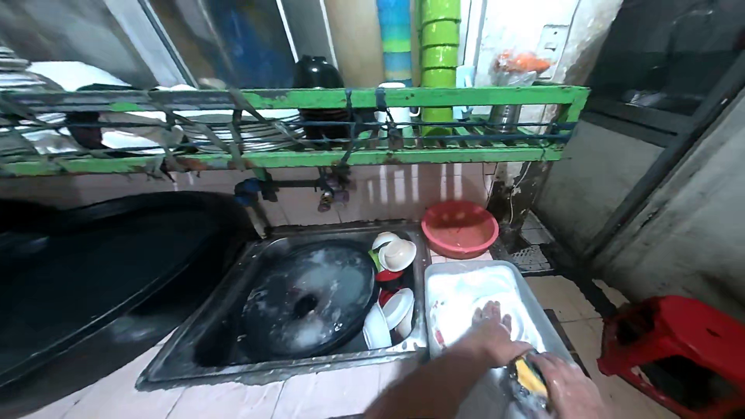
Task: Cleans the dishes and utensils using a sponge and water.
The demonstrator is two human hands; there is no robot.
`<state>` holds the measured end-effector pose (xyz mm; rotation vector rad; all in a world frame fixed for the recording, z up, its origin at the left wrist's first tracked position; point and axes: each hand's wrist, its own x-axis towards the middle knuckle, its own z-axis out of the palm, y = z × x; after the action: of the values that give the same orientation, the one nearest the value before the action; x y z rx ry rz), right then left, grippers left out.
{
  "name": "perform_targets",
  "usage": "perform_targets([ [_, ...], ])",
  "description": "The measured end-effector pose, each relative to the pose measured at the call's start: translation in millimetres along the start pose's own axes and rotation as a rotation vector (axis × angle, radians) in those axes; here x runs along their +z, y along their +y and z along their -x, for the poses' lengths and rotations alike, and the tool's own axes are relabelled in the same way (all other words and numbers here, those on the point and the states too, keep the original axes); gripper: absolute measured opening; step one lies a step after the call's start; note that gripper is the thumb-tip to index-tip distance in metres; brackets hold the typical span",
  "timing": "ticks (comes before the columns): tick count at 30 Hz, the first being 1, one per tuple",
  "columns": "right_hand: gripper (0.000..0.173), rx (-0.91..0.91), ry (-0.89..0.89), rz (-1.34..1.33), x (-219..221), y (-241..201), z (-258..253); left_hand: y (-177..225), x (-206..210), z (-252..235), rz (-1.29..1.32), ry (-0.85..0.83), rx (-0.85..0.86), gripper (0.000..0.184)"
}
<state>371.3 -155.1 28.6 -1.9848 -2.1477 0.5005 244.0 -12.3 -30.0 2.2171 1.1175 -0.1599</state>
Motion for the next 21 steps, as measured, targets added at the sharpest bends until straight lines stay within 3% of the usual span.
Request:
perform_targets([
  [4,0.058,0.049,0.009,-0.014,3,-1,-10,2,-4,14,-0.046,-0.075,-0.049,0.067],
  [6,0.06,0.121,0.004,-0.135,0,4,-14,0,-11,26,-0.038,-0.093,-0.056,0.067],
  [9,0.062,0.257,0.153,-0.543,-5,17,-16,-8,-13,37,-0.031,-0.071,-0.042,0.069],
  [13,0.063,0.386,0.359,-1.041,-13,34,-22,-12,-21,51,0.057,0.02,-0.079,0.048],
  [15,0.062,0.371,0.415,-1.114,-18,34,-30,-18,-30,56,0.299,0.129,-0.088,0.045],
  [18,0.067,0.327,0.474,-1.052,-21,21,-41,-32,-28,69,0.887,0.274,-0.089,0.05],
  [21,0.068,0.301,0.528,-1.027,-30,0,-46,-31,-19,81,1.364,0.337,-0.101,0.049],
])
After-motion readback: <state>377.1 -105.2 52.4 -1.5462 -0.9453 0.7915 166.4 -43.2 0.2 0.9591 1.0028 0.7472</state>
